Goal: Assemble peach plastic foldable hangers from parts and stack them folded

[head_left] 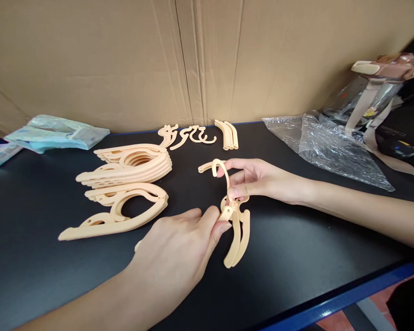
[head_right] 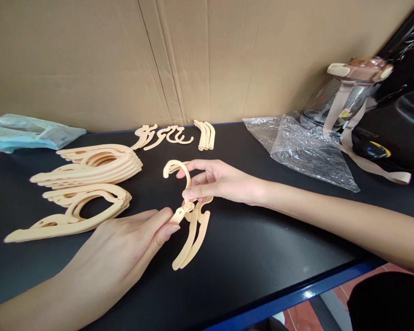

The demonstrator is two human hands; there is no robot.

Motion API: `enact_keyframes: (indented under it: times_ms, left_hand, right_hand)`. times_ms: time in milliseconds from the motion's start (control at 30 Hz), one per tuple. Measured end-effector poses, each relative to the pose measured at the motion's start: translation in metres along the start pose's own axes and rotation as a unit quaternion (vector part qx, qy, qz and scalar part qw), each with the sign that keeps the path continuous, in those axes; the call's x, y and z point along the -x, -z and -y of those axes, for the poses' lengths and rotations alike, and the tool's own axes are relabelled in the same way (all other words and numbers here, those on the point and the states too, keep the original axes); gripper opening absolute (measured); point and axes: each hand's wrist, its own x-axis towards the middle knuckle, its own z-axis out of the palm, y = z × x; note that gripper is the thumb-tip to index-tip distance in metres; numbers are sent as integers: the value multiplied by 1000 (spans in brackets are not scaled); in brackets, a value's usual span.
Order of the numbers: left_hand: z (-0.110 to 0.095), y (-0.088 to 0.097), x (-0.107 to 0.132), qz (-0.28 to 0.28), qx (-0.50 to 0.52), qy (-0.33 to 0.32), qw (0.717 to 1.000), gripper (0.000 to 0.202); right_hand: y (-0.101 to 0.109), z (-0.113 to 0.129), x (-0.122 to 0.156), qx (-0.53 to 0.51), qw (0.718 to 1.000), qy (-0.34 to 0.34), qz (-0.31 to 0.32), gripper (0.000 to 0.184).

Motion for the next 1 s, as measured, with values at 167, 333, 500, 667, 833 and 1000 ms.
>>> enact_keyframes:
  times_ms: [167,333,500,667,833,1000]
  left_hand:
    - [0,1,-1,11,-1,12,1000,47]
    - [5,0,-1,28,32,60,997,43]
    - [7,-2,0,-10,101,73,992,37]
    - [8,-8,6,-31,71,51,996,36]
    - [9,-12,6,-64,27,6,998,35]
    - [8,-12,3,-73,22,-17,997,35]
  right_hand:
    - [-3,-4,1,17,1000,10,-13,27]
    - [-9,-9,0,25,999,21,-10,27]
    - [-8,-7,-2,-5,999,30,-45,20]
    - [0,-6,-2,-61,993,39,-95,19]
    - [4,-8,-3,-86,993,27,-71,14]
    - [2,-5,-4,-77,995,22,-59,15]
